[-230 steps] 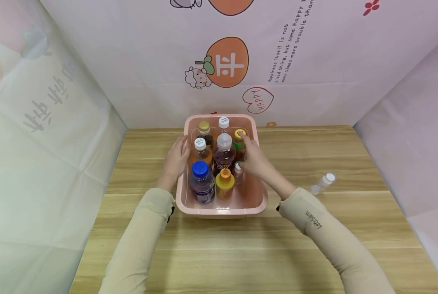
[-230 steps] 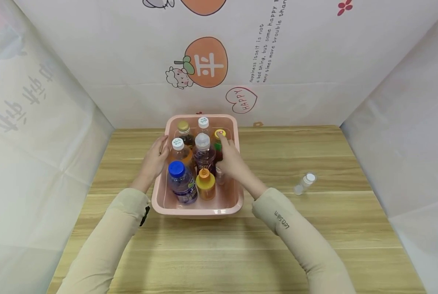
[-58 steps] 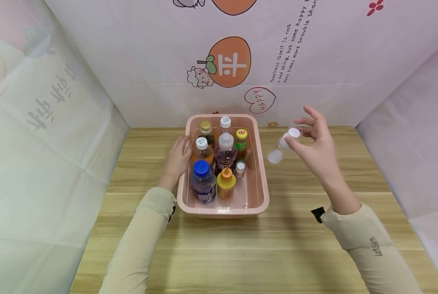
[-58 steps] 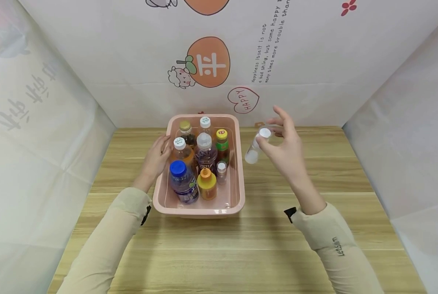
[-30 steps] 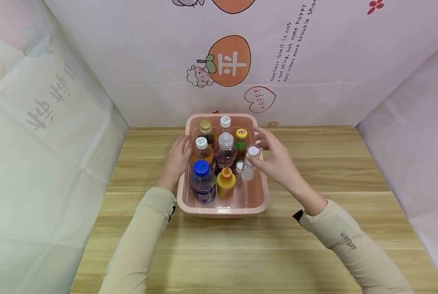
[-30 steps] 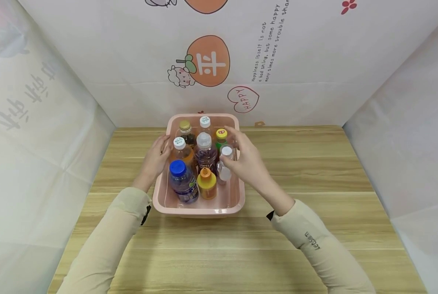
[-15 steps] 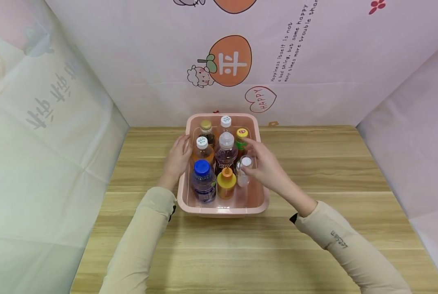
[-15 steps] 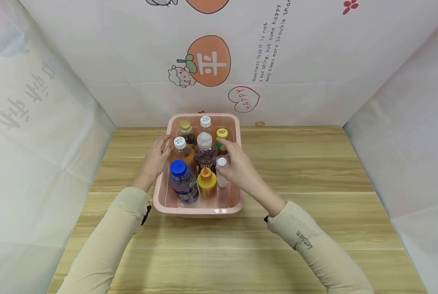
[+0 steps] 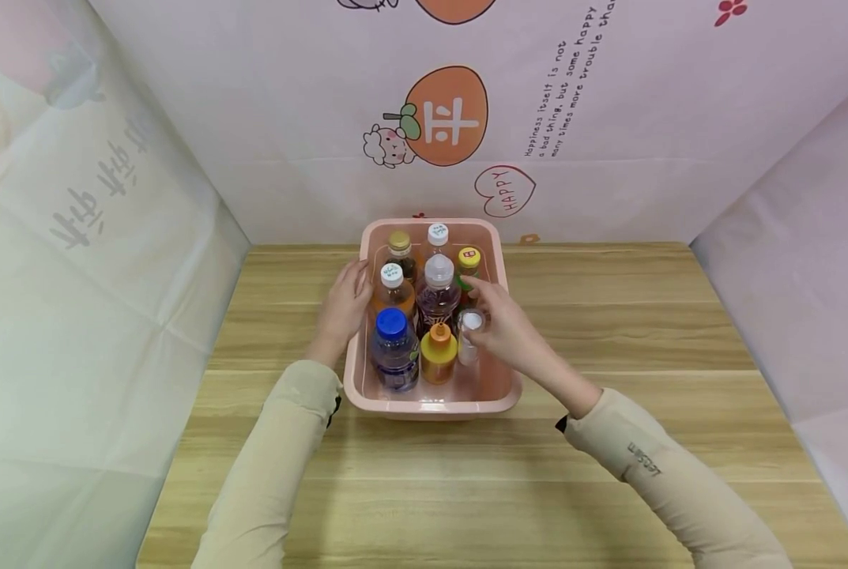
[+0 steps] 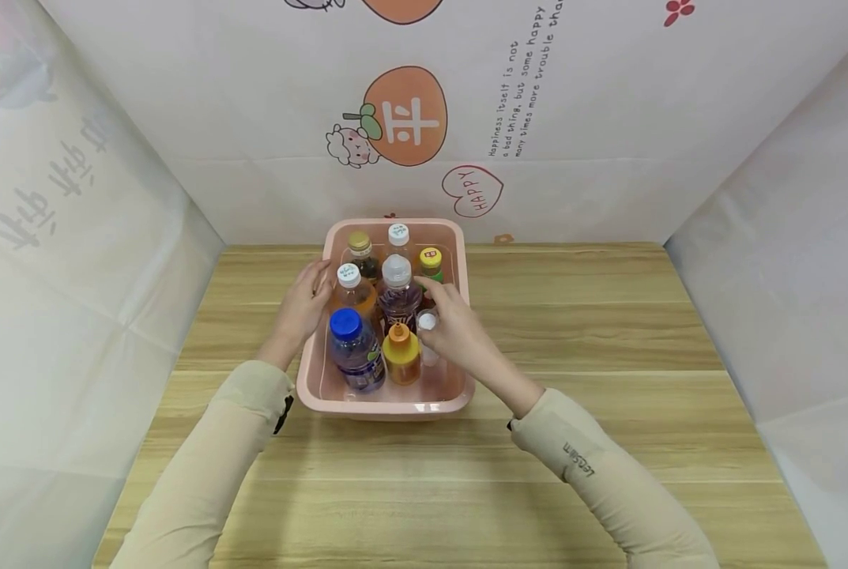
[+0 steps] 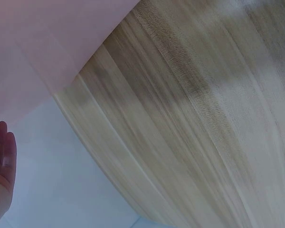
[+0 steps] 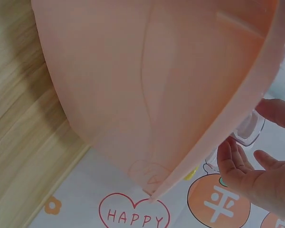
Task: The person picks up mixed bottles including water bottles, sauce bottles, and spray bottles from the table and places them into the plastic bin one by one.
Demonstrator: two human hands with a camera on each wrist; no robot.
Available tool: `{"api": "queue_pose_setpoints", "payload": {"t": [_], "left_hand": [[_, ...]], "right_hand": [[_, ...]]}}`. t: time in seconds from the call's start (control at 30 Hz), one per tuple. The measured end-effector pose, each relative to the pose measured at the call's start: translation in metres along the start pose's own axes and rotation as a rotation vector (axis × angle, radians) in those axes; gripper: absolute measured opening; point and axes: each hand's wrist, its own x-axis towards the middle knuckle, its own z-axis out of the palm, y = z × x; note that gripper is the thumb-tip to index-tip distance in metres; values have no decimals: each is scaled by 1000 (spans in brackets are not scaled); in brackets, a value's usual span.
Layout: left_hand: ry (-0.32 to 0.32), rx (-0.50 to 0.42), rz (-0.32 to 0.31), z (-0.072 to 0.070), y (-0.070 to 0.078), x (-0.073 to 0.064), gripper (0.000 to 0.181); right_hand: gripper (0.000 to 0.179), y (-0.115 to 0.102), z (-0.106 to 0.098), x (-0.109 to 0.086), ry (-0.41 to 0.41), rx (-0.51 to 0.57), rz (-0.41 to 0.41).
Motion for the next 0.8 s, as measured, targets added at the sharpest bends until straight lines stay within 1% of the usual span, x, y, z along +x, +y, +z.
{"api": "queue_pose_setpoints", "payload": {"t": [0.23, 0.33, 0.43, 0.53, 0.63, 0.8], "left_hand": [[0, -7, 0, 0, 0, 1, 49], [-1, -7, 1, 0, 0, 1, 49], [-1, -8, 1, 0, 0, 1, 49], [-1, -11, 0, 0, 0, 1, 49], [-3, -13, -3, 0, 0, 1, 49], [-7, -22, -6, 0, 0, 1, 49]], "right_hand": [[78, 1, 7, 2, -23, -22, 42], [82, 2, 10, 3, -46, -52, 57], [86, 2, 14, 4, -73, -83, 86], [88, 3, 17, 5, -100, -98, 132], [91, 4, 20, 7, -115, -103, 166], [93, 6, 24, 8, -121, -99, 182]]}}
